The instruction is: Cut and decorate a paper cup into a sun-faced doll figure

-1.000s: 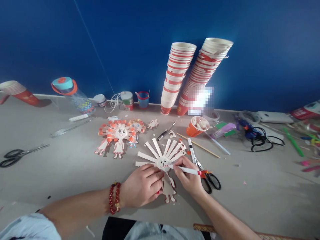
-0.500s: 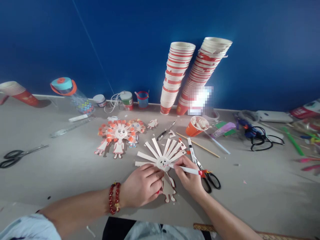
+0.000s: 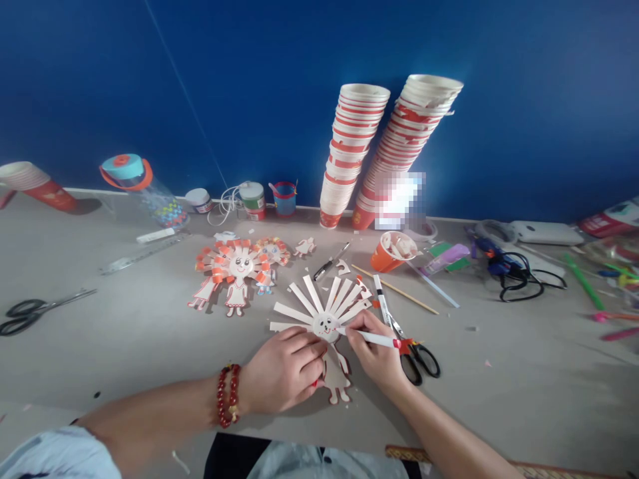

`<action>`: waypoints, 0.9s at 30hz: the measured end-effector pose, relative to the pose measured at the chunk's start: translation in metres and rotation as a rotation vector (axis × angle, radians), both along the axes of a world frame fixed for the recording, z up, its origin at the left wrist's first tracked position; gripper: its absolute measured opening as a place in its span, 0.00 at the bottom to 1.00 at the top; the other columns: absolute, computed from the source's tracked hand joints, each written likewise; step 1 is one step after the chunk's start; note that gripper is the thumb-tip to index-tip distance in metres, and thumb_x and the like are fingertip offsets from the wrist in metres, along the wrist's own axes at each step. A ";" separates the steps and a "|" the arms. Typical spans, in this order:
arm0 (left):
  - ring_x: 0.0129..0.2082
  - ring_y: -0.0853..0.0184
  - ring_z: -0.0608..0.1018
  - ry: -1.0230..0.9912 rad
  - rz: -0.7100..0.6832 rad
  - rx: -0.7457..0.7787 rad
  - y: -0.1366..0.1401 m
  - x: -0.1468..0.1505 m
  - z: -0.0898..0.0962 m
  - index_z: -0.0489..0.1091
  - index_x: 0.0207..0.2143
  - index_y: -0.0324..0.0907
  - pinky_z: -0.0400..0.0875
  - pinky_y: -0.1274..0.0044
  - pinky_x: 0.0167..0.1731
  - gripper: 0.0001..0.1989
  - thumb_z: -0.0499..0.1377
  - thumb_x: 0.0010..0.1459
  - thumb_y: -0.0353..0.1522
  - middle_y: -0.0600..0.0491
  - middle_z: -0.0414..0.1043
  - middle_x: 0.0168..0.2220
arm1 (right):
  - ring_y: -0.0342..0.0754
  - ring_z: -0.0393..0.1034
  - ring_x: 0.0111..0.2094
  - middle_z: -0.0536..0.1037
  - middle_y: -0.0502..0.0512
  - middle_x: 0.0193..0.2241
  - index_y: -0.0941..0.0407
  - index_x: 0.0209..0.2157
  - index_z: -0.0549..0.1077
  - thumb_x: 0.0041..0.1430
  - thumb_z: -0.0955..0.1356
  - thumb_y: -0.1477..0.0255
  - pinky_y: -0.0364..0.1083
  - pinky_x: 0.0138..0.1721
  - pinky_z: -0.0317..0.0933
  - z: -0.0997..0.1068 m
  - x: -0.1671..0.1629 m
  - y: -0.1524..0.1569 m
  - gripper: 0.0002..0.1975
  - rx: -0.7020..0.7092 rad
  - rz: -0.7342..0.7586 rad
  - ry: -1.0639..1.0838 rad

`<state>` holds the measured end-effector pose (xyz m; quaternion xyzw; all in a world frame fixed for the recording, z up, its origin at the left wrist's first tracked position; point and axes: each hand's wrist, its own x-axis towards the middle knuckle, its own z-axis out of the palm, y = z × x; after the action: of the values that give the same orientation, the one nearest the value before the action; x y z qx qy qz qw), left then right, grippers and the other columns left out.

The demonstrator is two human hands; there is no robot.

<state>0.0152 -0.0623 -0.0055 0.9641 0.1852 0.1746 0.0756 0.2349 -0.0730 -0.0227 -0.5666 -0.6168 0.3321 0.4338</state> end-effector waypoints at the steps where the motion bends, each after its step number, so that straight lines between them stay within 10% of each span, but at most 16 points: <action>1: 0.50 0.61 0.72 -0.001 0.001 -0.003 0.000 0.000 0.000 0.70 0.43 0.38 0.63 0.67 0.55 0.12 0.53 0.64 0.36 0.48 0.72 0.52 | 0.42 0.54 0.20 0.61 0.44 0.18 0.53 0.22 0.62 0.56 0.63 0.75 0.41 0.21 0.50 0.000 0.000 0.000 0.09 0.002 0.000 -0.004; 27: 0.48 0.62 0.72 -0.064 -0.003 0.000 0.000 0.002 -0.002 0.70 0.43 0.39 0.63 0.68 0.54 0.10 0.54 0.63 0.34 0.48 0.74 0.49 | 0.43 0.58 0.19 0.66 0.45 0.18 0.53 0.25 0.65 0.59 0.64 0.74 0.43 0.21 0.54 0.003 0.006 -0.007 0.09 0.133 0.004 0.205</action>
<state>0.0168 -0.0626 -0.0074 0.9583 0.1810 0.2054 0.0819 0.2409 -0.0799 -0.0193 -0.4983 -0.5909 0.3475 0.5308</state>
